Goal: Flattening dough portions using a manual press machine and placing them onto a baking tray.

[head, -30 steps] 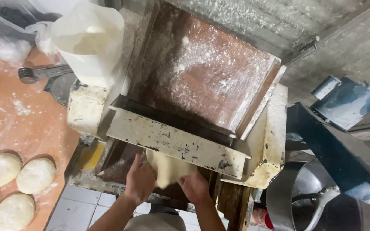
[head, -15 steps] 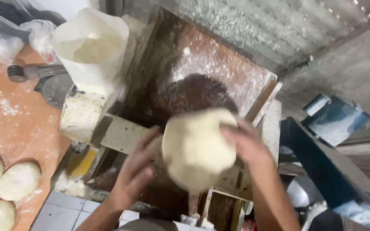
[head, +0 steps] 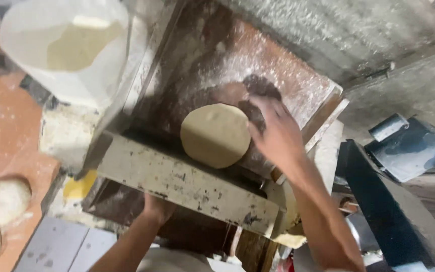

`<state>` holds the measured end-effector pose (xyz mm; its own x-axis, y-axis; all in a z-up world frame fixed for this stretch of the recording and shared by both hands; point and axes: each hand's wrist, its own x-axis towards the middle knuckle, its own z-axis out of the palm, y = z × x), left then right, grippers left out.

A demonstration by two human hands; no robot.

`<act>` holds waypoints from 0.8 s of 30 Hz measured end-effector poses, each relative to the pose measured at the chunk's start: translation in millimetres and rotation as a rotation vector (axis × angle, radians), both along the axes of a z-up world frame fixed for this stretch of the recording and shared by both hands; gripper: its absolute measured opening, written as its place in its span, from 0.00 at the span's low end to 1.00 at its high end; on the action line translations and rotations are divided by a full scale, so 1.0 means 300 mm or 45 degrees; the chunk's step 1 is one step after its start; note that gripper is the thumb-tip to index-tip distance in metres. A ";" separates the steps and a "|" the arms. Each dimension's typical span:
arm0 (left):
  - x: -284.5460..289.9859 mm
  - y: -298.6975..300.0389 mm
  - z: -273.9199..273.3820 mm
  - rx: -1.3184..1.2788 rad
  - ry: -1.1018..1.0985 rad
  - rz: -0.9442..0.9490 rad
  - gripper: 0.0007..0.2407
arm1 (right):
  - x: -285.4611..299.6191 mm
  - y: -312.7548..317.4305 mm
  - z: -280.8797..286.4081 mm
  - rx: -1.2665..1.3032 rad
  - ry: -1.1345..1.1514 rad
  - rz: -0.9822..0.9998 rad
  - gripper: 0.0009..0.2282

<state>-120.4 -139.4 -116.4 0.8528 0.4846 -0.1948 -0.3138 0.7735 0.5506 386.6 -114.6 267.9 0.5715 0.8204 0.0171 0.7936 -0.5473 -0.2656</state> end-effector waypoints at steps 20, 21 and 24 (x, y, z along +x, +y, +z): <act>0.618 0.334 0.504 -0.600 0.011 -0.132 0.37 | -0.566 -0.490 -1.295 1.367 2.715 -0.444 0.32; 0.564 0.318 0.512 -0.594 0.009 -0.118 0.37 | -0.596 -0.487 -1.256 1.356 2.725 -0.432 0.32; 0.455 0.329 0.541 -0.498 -0.054 -0.197 0.38 | -0.668 -0.409 -1.048 1.242 2.691 -0.370 0.33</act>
